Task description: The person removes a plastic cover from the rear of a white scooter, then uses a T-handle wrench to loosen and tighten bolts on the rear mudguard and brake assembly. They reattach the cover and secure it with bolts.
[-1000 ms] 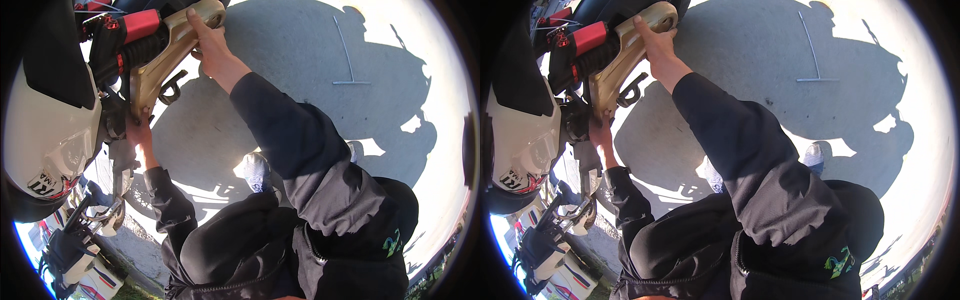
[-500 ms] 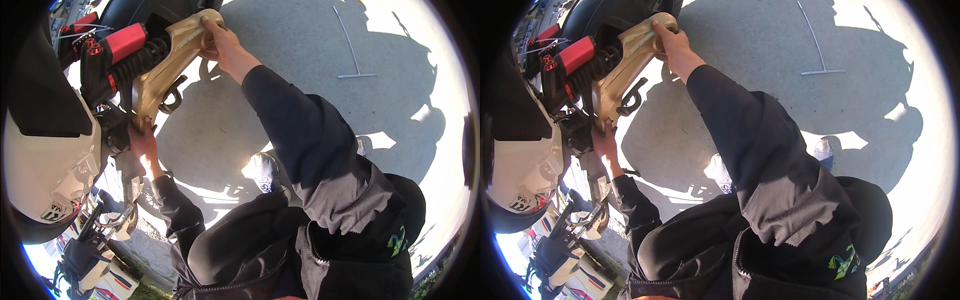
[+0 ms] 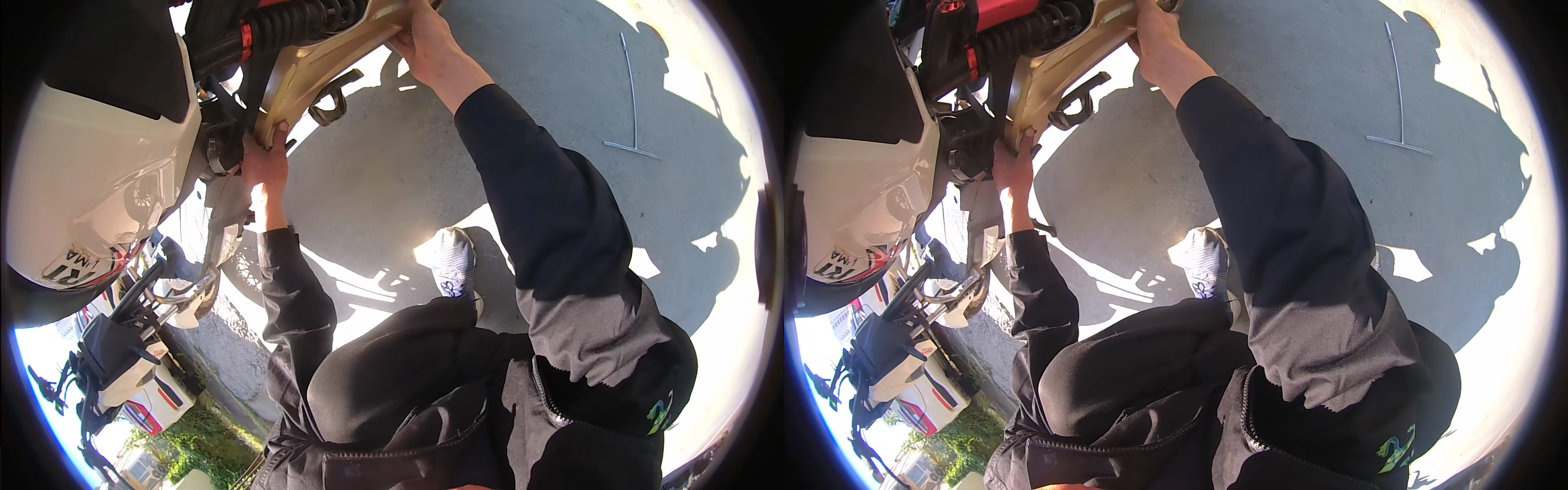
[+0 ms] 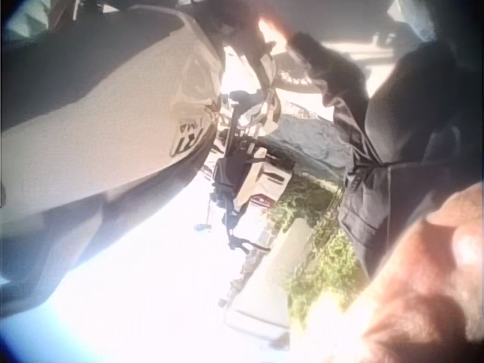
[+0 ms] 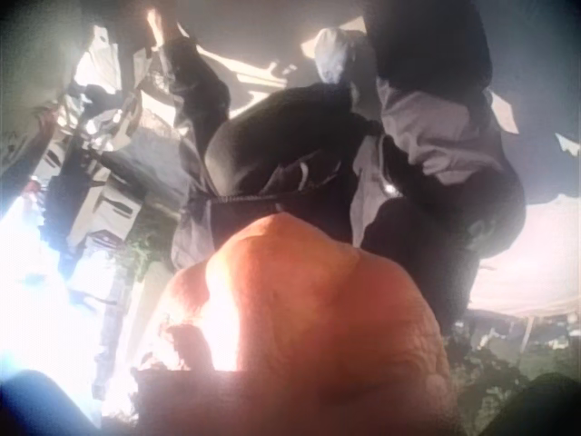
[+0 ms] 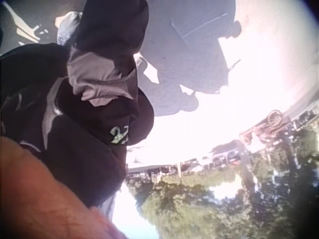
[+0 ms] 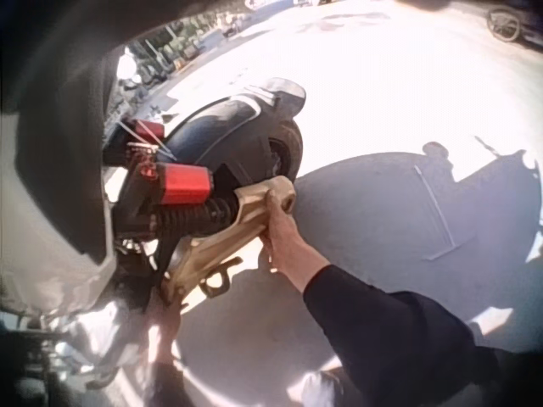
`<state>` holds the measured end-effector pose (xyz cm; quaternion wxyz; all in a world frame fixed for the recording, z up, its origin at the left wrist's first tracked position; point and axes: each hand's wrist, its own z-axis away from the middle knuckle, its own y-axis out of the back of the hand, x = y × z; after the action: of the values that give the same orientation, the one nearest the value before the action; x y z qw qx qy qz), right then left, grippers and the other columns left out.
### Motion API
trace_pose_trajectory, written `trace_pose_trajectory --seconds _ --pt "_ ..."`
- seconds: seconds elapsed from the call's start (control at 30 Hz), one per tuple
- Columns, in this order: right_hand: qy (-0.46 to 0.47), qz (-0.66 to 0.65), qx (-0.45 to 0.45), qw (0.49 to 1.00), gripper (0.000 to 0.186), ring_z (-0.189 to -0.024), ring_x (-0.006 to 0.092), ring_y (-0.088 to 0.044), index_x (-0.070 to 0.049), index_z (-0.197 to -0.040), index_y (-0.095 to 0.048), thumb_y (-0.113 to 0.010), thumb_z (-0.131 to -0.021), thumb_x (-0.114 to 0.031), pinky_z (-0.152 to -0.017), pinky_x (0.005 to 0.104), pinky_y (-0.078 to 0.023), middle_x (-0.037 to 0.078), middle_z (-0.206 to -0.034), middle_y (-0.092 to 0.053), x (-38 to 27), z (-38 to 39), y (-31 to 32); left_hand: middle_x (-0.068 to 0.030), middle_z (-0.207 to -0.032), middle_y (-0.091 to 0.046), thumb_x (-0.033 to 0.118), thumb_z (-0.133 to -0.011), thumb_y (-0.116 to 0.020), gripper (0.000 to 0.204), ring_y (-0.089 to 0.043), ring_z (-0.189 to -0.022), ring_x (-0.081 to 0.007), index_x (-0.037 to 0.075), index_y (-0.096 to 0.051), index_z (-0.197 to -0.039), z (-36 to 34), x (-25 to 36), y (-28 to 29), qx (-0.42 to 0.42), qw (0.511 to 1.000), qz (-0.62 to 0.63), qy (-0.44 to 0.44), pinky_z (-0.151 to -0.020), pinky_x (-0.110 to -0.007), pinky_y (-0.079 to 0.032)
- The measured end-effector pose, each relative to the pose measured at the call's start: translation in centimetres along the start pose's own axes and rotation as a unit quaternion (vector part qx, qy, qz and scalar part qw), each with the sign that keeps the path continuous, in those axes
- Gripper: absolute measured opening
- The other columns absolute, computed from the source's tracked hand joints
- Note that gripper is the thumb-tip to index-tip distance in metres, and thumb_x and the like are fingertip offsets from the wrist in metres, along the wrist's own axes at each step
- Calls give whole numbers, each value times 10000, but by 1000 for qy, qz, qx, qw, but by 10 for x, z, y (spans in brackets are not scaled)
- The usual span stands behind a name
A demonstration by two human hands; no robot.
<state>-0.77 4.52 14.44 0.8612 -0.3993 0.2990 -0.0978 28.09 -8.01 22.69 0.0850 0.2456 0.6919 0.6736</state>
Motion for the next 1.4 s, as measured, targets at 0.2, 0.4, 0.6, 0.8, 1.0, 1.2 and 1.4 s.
trace_pose_trajectory --seconds 0.2,0.4,0.6,0.8,1.0,1.2,1.4 --pt "-111 56 -84 989 744 -1266 257 -526 -159 -1458 -477 -632 -940 -669 -1033 450 -451 78 -1377 -552 -1 59 -29 -216 -1185 -718 614 -801 -795 818 -697 -1085 -336 -46 -655 -1264 3 -4 15 39 997 64 15 -954 -412 -522" --pt "-73 95 -124 985 739 -1119 258 -616 -162 -1428 -419 -764 -901 -550 -953 450 -520 63 -1312 -588 32 72 -19 -180 -1097 -750 569 -771 -848 777 -721 -1001 -295 -37 -687 -1229 15 11 6 69 992 91 44 -905 -389 -543" --pt "-28 54 -82 995 627 -1086 300 -663 -88 -1376 -515 -731 -937 -480 -914 461 -551 125 -1214 -667 38 89 -42 -173 -1049 -765 549 -770 -860 756 -739 -969 -295 -47 -697 -1205 18 2 0 131 982 137 8 -886 -386 -554" --pt "-16 19 -171 985 804 -1202 280 -626 49 -1374 -417 -823 -883 -442 -1051 411 -544 183 -1327 -564 38 84 -34 -165 -1073 -772 504 -793 -866 730 -745 -989 -301 -58 -691 -1225 23 10 1 150 982 113 25 -892 -386 -559" --pt "1 81 -182 980 796 -1203 253 -623 80 -1352 -425 -800 -901 -458 -1043 364 -535 177 -1321 -570 37 79 -35 -180 -1099 -765 511 -799 -858 714 -737 -1033 -305 -39 -696 -1224 22 9 -5 193 966 169 18 -911 -400 -555" --pt "19 140 -117 983 886 -1270 277 -567 98 -1427 -339 -753 -922 -501 -1053 383 -475 206 -1368 -574 30 86 -30 -248 -1153 -719 631 -831 -770 868 -705 -1060 -399 -3 -562 -1385 9 2 -12 134 990 29 -17 -864 -475 -558" --pt "-27 218 -181 959 1019 -1411 389 -464 120 -1544 -235 -734 -919 -512 -1159 417 -401 315 -1502 -457 9 106 -10 -197 -1163 -740 656 -899 -682 875 -725 -1042 -360 30 -505 -1485 6 -14 1 104 994 -17 -34 -873 -431 -568"
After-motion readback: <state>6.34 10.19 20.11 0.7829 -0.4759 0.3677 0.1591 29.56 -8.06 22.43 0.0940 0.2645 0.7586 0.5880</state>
